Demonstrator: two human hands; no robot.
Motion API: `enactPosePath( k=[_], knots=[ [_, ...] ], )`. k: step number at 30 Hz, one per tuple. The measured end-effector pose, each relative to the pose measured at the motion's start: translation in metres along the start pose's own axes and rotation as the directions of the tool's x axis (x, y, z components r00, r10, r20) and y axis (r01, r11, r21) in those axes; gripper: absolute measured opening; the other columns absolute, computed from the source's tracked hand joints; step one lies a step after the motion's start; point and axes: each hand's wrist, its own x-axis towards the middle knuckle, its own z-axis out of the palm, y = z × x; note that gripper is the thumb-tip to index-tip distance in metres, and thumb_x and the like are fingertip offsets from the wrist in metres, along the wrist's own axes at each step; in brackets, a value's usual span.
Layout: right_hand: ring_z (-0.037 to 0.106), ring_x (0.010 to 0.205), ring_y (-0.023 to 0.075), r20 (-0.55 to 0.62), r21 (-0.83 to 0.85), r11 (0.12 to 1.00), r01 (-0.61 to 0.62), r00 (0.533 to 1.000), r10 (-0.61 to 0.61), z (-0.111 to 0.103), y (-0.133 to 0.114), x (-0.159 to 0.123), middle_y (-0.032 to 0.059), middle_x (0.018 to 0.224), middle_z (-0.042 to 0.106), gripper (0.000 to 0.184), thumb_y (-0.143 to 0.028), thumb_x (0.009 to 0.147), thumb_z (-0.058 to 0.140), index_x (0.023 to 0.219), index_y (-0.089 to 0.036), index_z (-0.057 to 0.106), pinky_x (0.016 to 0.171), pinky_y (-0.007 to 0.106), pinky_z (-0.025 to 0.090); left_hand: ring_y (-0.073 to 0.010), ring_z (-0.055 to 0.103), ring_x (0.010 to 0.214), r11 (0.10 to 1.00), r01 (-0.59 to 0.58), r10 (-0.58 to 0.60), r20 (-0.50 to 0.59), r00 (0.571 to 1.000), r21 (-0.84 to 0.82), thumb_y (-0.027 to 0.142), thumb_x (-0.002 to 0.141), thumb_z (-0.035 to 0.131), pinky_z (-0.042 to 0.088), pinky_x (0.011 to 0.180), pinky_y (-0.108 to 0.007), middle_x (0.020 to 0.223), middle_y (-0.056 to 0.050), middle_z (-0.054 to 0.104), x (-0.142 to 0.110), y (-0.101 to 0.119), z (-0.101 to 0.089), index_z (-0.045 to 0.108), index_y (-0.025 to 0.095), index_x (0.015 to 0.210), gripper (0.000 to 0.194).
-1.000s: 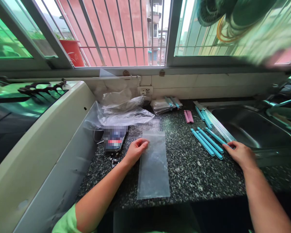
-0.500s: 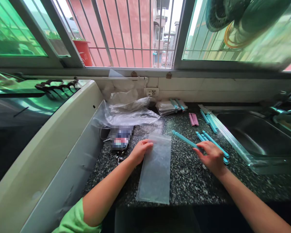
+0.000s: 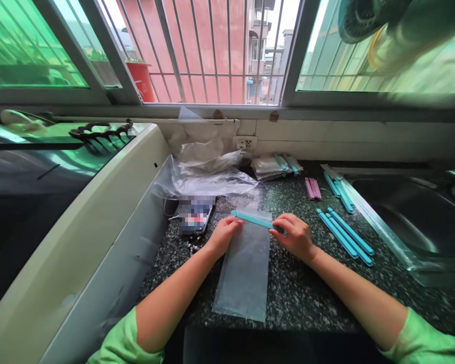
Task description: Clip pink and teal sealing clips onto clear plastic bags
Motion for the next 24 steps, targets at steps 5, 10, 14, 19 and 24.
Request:
enactPosePath(
  k=[5,10,14,19,24],
  knots=[
    [0.057,0.071,0.0143,0.038,0.0,1.0,-0.006,0.999,0.006,-0.003,0.006,-0.006,0.0036,0.073,0.063,0.013,-0.031,0.082,0.057,0.079,-0.019,0.061,0.066,0.026,0.046,-0.0068,0.035,0.049,0.999,-0.017,0.016,0.04,0.999,0.029,0.025,0.053,0.059,0.024,0.05,-0.021,0.049,0.004,0.047,0.0,-0.004,0.0,0.058,0.013,0.055,0.012],
    [0.057,0.071,0.0149,0.052,-0.018,1.0,-0.005,0.999,0.006,-0.005,0.01,-0.006,0.0034,0.073,0.062,0.013,-0.032,0.082,0.056,0.079,-0.02,0.061,0.066,0.026,0.047,-0.0092,0.041,0.053,0.997,-0.035,0.032,0.045,0.998,0.066,0.025,0.053,0.06,0.03,0.055,-0.022,0.054,0.002,0.054,0.001,-0.004,-0.003,0.062,0.014,0.059,0.013],
    [0.057,0.072,0.015,0.064,-0.025,1.0,-0.005,0.998,0.006,-0.005,0.013,-0.007,0.0036,0.074,0.062,0.014,-0.033,0.083,0.055,0.08,-0.021,0.062,0.066,0.026,0.047,-0.0126,0.048,0.061,0.995,-0.076,0.073,0.043,0.996,0.058,0.026,0.055,0.06,0.036,0.062,-0.024,0.059,0.0,0.059,0.002,-0.004,-0.005,0.062,0.015,0.059,0.012],
    [0.056,0.073,0.015,0.076,-0.034,0.999,0.0,0.997,0.003,-0.005,0.014,-0.008,0.0036,0.074,0.062,0.015,-0.034,0.083,0.055,0.08,-0.021,0.063,0.067,0.026,0.047,-0.0144,0.051,0.06,0.997,-0.019,0.022,0.042,0.999,-0.072,0.044,0.061,0.058,0.038,0.061,-0.025,0.059,-0.002,0.06,-0.001,-0.002,-0.002,0.062,0.015,0.059,0.03],
    [0.055,0.072,0.0149,0.082,-0.011,1.0,0.017,0.996,-0.016,-0.006,0.011,-0.008,0.0039,0.074,0.062,0.014,-0.031,0.082,0.056,0.08,-0.02,0.062,0.066,0.026,0.046,-0.0141,0.052,0.057,0.993,0.045,-0.041,0.035,0.999,-0.111,0.056,0.061,0.059,0.039,0.059,-0.025,0.058,-0.002,0.06,0.001,-0.004,-0.002,0.062,0.014,0.061,0.043]
  ],
)
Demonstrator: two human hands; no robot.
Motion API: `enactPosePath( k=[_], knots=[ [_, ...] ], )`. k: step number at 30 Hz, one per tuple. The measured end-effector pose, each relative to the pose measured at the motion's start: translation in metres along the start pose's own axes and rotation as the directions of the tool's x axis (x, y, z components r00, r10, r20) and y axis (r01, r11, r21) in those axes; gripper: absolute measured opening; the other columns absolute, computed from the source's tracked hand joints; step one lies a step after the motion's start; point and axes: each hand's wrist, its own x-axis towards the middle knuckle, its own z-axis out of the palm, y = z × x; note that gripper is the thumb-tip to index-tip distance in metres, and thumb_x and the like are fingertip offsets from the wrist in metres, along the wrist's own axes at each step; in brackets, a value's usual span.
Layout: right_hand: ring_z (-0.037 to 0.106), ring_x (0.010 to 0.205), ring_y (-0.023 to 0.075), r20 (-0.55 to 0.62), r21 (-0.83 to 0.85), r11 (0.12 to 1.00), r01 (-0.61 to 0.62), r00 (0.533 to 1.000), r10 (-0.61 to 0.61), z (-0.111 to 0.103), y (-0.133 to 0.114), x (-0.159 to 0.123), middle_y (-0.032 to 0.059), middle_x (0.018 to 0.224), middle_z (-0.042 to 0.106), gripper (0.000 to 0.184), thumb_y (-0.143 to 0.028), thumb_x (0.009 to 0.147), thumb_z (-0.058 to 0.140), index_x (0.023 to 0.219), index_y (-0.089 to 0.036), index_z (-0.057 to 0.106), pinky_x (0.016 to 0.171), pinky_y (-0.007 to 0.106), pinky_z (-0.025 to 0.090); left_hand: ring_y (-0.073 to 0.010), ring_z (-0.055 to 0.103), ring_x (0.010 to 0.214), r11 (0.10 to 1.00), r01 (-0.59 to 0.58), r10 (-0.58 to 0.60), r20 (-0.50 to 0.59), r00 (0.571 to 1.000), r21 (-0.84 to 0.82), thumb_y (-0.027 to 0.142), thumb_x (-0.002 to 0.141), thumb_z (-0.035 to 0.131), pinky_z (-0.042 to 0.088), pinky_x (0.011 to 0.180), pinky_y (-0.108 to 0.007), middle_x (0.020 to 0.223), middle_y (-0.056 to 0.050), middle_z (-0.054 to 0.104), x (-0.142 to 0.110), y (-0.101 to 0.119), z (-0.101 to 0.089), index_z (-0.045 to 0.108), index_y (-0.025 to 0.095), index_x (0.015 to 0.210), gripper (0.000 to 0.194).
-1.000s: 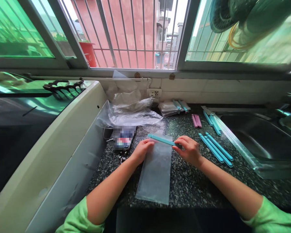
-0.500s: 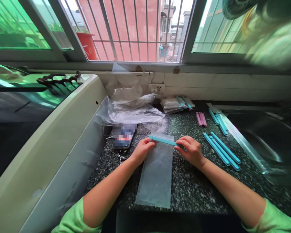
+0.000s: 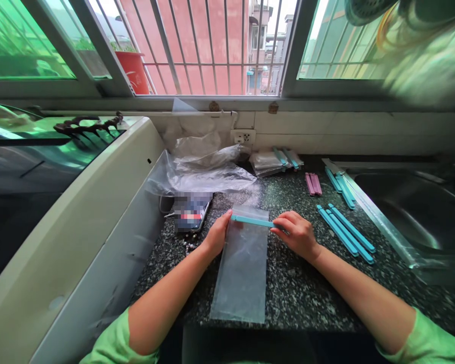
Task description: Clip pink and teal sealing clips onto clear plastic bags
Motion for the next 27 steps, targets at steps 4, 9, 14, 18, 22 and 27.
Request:
enactPosePath(
  k=[4,9,14,18,22,27],
  knots=[
    [0.054,0.072,0.0149,0.004,0.011,1.0,-0.008,1.0,0.008,0.0012,-0.0005,-0.0008,0.0038,0.075,0.062,0.013,-0.032,0.082,0.056,0.081,-0.02,0.062,0.067,0.026,0.045,-0.015,0.053,0.063,0.988,-0.113,0.112,0.012,0.994,0.107,0.057,0.066,0.058,0.04,0.063,-0.026,0.062,-0.002,0.062,0.0024,-0.0043,-0.004,0.063,0.013,0.065,0.044],
    [0.054,0.072,0.0155,0.01,0.014,0.999,-0.029,1.0,0.029,0.0011,-0.0007,-0.0002,0.0038,0.075,0.062,0.011,-0.03,0.081,0.058,0.08,-0.02,0.063,0.067,0.026,0.044,-0.017,0.055,0.068,0.974,-0.157,0.153,0.038,0.987,0.166,0.059,0.068,0.056,0.041,0.066,-0.027,0.069,-0.005,0.066,0.0005,-0.0037,-0.0028,0.067,0.012,0.072,0.048],
    [0.056,0.071,0.015,0.036,-0.045,0.995,-0.086,0.995,0.088,0.0012,-0.0031,-0.0012,0.0029,0.074,0.062,0.014,-0.032,0.082,0.055,0.078,-0.021,0.063,0.065,0.025,0.044,-0.018,0.056,0.07,0.97,-0.173,0.171,0.026,0.985,0.171,0.058,0.066,0.058,0.042,0.07,-0.028,0.069,-0.005,0.066,-0.0009,-0.003,0.0012,0.068,0.012,0.072,0.048],
    [0.058,0.063,0.0112,0.047,-0.012,0.992,-0.127,0.991,0.128,0.0045,-0.002,-0.0037,0.0021,0.076,0.063,0.016,-0.033,0.085,0.051,0.082,-0.021,0.063,0.057,0.021,0.044,-0.0164,0.054,0.067,0.968,-0.18,0.184,-0.005,0.983,0.172,0.058,0.062,0.061,0.041,0.07,-0.028,0.067,-0.003,0.065,-0.0018,-0.0037,0.0037,0.067,0.012,0.068,0.047],
    [0.06,0.064,0.012,0.018,0.022,0.993,-0.113,0.993,0.113,0.007,0.0001,-0.0042,0.003,0.076,0.063,0.016,-0.031,0.086,0.05,0.083,-0.02,0.062,0.059,0.022,0.047,-0.0151,0.052,0.064,0.973,-0.162,0.17,-0.03,0.985,0.165,0.058,0.062,0.061,0.041,0.067,-0.027,0.066,-0.003,0.064,-0.002,-0.0056,0.0049,0.066,0.013,0.067,0.046],
    [0.061,0.066,0.013,-0.008,0.023,0.995,-0.099,0.995,0.099,0.0076,-0.0004,-0.0043,0.0036,0.076,0.064,0.014,-0.029,0.085,0.052,0.082,-0.019,0.062,0.06,0.022,0.048,-0.0163,0.054,0.068,0.977,-0.179,0.182,-0.018,0.983,0.115,0.058,0.061,0.062,0.042,0.07,-0.028,0.068,-0.003,0.065,0.0004,-0.0092,0.0044,0.066,0.013,0.068,0.046]
  ],
)
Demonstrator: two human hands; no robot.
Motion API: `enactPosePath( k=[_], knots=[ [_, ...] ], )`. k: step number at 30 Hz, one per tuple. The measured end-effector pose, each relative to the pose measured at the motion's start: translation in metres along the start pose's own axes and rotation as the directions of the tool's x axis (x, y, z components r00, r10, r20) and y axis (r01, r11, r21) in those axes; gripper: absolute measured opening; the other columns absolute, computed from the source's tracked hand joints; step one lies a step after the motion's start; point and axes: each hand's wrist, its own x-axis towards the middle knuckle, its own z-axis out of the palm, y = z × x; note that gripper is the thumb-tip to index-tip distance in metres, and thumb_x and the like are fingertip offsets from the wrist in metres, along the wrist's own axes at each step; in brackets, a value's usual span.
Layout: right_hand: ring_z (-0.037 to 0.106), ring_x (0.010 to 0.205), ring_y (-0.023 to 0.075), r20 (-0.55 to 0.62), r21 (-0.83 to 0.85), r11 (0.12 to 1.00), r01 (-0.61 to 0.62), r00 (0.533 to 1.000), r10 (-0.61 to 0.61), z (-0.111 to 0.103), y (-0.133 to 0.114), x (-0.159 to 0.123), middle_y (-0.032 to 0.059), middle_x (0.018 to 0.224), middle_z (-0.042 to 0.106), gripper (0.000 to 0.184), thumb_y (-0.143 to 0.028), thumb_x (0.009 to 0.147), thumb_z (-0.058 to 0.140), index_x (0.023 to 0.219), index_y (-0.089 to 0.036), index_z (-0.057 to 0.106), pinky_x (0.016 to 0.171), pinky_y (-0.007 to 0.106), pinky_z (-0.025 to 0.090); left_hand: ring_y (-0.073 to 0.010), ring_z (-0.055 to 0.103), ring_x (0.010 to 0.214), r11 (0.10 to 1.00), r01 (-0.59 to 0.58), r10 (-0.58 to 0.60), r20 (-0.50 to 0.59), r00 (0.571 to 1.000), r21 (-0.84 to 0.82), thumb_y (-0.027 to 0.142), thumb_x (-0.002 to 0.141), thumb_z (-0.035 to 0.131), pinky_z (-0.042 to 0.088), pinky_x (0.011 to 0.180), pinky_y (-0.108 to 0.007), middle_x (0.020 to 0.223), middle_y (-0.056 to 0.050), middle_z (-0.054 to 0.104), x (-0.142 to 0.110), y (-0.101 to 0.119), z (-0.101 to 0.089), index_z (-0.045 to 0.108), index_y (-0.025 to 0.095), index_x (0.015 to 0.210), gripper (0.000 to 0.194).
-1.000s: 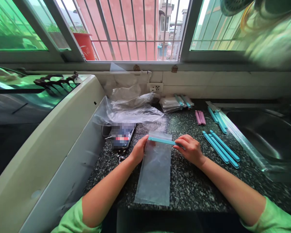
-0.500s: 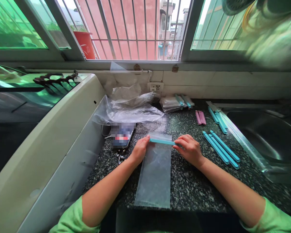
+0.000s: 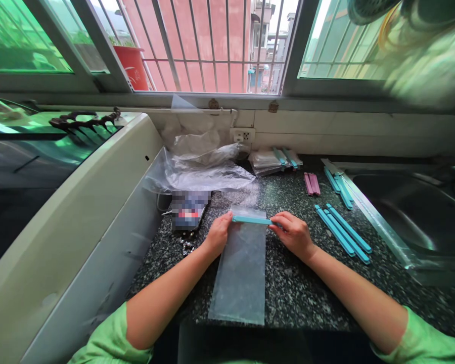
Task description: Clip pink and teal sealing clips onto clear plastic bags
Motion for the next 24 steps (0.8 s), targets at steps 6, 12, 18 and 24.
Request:
enactPosePath(
  k=[6,12,18,24],
  knots=[
    [0.061,0.065,0.0132,-0.002,0.012,1.0,0.002,1.0,-0.002,-0.0006,0.0003,0.001,0.0039,0.076,0.064,0.012,-0.027,0.084,0.053,0.082,-0.018,0.061,0.06,0.022,0.048,-0.0182,0.057,0.072,1.0,-0.005,0.006,0.01,1.0,-0.024,0.058,0.061,0.063,0.042,0.073,-0.029,0.073,-0.003,0.067,0.0002,0.0004,-0.0005,0.067,0.013,0.072,0.046],
    [0.061,0.068,0.0131,-0.008,0.039,0.999,-0.002,1.0,0.003,-0.002,0.0004,0.002,0.0036,0.078,0.065,0.01,-0.027,0.083,0.055,0.084,-0.019,0.061,0.062,0.022,0.048,-0.0184,0.058,0.07,1.0,-0.008,0.008,-0.014,1.0,-0.008,0.058,0.06,0.063,0.043,0.069,-0.028,0.068,-0.003,0.067,-0.0003,0.0023,-0.0005,0.068,0.013,0.071,0.047],
    [0.061,0.066,0.0124,-0.009,0.057,0.998,-0.013,1.0,0.014,-0.0029,0.0004,0.0028,0.0036,0.078,0.064,0.01,-0.028,0.084,0.054,0.084,-0.02,0.06,0.058,0.022,0.048,-0.0169,0.057,0.064,1.0,-0.002,0.002,-0.008,1.0,-0.02,0.059,0.06,0.063,0.043,0.064,-0.027,0.066,-0.002,0.067,0.0002,0.0028,0.0002,0.068,0.012,0.071,0.048],
    [0.06,0.066,0.0128,-0.01,0.076,0.997,-0.023,1.0,0.024,-0.002,0.0007,0.0035,0.0041,0.078,0.063,0.009,-0.028,0.084,0.054,0.084,-0.019,0.058,0.058,0.023,0.048,-0.0165,0.057,0.063,1.0,-0.013,0.012,-0.03,0.999,-0.019,0.058,0.058,0.065,0.043,0.064,-0.027,0.064,-0.002,0.067,-0.0013,0.0067,0.0016,0.069,0.012,0.069,0.048]
  ],
)
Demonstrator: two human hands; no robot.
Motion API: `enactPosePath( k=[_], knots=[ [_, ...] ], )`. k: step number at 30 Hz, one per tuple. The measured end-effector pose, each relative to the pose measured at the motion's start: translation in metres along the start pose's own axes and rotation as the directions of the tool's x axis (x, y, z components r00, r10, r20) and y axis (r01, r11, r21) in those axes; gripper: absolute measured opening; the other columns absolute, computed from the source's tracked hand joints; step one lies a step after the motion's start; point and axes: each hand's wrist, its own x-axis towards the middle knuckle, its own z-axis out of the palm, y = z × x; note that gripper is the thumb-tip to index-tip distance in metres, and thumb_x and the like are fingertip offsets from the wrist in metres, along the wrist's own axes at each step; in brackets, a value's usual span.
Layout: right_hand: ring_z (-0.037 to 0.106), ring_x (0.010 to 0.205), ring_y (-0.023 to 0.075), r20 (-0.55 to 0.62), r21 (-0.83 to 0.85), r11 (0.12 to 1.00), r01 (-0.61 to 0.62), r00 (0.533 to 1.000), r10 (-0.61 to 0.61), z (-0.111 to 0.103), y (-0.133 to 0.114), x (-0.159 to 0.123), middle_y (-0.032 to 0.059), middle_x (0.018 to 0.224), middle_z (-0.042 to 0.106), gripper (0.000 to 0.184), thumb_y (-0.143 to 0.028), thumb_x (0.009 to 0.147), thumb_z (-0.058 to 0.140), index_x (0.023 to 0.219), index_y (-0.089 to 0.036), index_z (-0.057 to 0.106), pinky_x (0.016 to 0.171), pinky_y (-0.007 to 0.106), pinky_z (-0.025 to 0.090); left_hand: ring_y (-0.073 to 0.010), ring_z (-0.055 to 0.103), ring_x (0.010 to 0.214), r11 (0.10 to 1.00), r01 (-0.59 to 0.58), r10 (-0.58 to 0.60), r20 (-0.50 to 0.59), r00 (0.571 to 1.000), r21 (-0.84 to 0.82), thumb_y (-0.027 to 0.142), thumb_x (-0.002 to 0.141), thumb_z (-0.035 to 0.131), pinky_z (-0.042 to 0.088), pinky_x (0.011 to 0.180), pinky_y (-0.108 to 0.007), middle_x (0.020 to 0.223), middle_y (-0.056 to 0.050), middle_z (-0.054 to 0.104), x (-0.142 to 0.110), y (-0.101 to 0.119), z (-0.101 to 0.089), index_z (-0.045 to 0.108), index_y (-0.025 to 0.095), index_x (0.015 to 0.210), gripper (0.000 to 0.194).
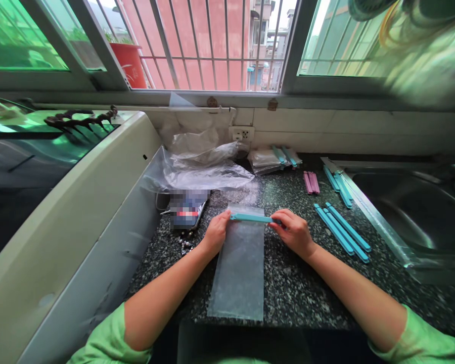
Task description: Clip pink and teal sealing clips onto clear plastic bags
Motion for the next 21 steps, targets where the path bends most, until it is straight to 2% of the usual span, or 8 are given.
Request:
enactPosePath(
  k=[8,15,21],
  knots=[
    [0.057,0.064,0.012,-0.01,0.069,0.997,-0.035,0.999,0.035,-0.0008,0.0015,0.0,0.0035,0.079,0.059,0.004,-0.022,0.084,0.053,0.086,-0.02,0.056,0.058,0.023,0.049,-0.0188,0.059,0.069,1.0,-0.008,0.008,-0.006,1.0,-0.001,0.058,0.06,0.064,0.044,0.067,-0.027,0.068,-0.003,0.069,0.0012,-0.0016,-0.0014,0.07,0.012,0.075,0.048],
    [0.055,0.063,0.0114,-0.012,0.116,0.992,-0.05,0.999,0.052,-0.0028,0.0017,0.0022,0.0034,0.08,0.057,0.004,-0.02,0.084,0.052,0.086,-0.02,0.054,0.056,0.023,0.049,-0.0185,0.059,0.072,0.998,-0.054,0.055,-0.02,0.998,0.039,0.058,0.062,0.063,0.043,0.077,-0.029,0.073,-0.004,0.07,0.0017,-0.0015,-0.0029,0.07,0.013,0.073,0.047],
    [0.057,0.072,0.0138,-0.037,0.158,0.986,-0.046,0.998,0.053,-0.0053,0.0024,0.0025,0.0047,0.081,0.057,0.006,-0.018,0.083,0.052,0.088,-0.02,0.053,0.06,0.025,0.05,-0.0196,0.06,0.076,0.998,-0.056,0.056,-0.028,0.998,0.013,0.057,0.062,0.063,0.043,0.078,-0.029,0.073,-0.004,0.07,0.0026,-0.0026,-0.0042,0.069,0.013,0.072,0.046]
  ],
)
